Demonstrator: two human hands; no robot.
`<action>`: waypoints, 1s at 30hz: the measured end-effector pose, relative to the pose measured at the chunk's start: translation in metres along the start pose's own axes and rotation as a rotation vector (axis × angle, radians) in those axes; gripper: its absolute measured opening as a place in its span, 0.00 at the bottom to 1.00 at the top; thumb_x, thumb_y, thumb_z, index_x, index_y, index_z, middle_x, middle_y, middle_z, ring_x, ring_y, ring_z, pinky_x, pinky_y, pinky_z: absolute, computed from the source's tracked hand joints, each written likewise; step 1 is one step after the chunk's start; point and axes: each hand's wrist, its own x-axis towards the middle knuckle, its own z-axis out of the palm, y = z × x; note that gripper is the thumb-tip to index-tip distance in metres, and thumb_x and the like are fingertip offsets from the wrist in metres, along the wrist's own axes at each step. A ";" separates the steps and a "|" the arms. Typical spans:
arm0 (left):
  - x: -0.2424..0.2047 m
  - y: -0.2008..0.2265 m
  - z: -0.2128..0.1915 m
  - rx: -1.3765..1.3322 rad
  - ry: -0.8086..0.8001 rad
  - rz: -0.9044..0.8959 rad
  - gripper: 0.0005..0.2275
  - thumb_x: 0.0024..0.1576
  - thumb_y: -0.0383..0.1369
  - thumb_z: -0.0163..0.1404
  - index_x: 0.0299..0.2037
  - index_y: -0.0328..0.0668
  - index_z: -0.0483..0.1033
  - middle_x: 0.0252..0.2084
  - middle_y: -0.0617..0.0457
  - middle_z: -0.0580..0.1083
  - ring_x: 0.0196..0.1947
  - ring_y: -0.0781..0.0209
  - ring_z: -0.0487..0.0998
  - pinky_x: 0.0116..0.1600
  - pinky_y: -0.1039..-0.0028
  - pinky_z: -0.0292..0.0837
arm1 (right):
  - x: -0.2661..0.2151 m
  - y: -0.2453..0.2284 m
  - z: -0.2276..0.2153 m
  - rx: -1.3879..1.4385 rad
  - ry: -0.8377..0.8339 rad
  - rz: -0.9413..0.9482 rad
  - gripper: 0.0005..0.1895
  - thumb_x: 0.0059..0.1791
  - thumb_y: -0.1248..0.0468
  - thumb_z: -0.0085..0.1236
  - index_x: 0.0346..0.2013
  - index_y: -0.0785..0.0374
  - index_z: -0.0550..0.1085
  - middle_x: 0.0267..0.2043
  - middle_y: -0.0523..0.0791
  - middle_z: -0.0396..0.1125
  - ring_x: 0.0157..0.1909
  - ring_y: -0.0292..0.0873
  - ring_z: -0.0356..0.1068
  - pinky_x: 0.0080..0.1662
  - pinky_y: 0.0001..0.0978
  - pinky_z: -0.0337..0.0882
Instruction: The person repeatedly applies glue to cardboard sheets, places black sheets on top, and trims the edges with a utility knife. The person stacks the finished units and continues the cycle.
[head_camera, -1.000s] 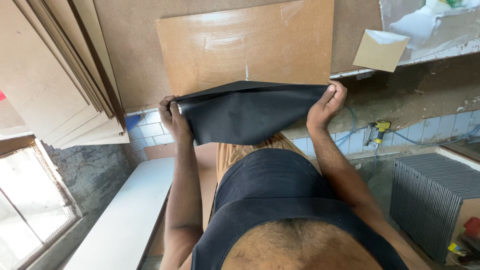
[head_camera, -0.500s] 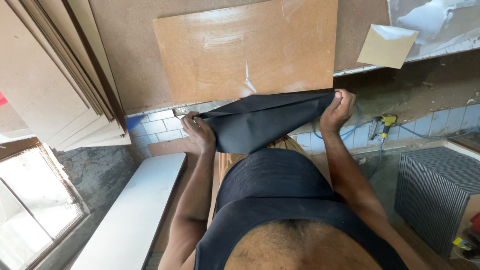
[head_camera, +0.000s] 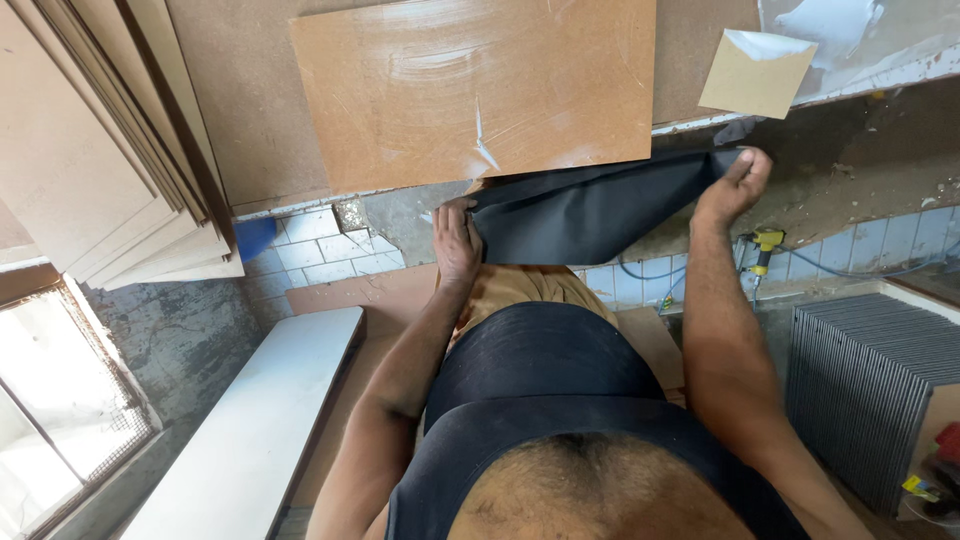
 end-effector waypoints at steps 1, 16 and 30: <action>-0.004 0.001 0.001 -0.027 0.008 -0.048 0.09 0.59 0.18 0.45 0.47 0.37 0.73 0.47 0.43 0.74 0.48 0.43 0.72 0.55 0.57 0.68 | -0.002 0.002 -0.005 -0.011 -0.007 -0.013 0.13 0.64 0.58 0.44 0.48 0.65 0.70 0.45 0.47 0.67 0.48 0.43 0.67 0.54 0.39 0.70; 0.045 -0.072 -0.076 -0.318 0.568 -0.548 0.07 0.65 0.24 0.38 0.44 0.36 0.72 0.42 0.49 0.72 0.42 0.60 0.71 0.52 0.69 0.70 | -0.097 -0.133 0.040 0.055 -0.008 -0.185 0.13 0.64 0.60 0.41 0.47 0.67 0.70 0.44 0.48 0.67 0.47 0.46 0.68 0.53 0.40 0.69; 0.202 -0.067 -0.073 -0.056 0.457 -0.525 0.10 0.68 0.36 0.48 0.49 0.39 0.76 0.49 0.49 0.76 0.51 0.57 0.75 0.57 0.64 0.71 | -0.003 -0.206 0.127 -0.287 0.019 -0.380 0.10 0.59 0.58 0.58 0.44 0.63 0.75 0.43 0.45 0.71 0.47 0.50 0.71 0.49 0.45 0.70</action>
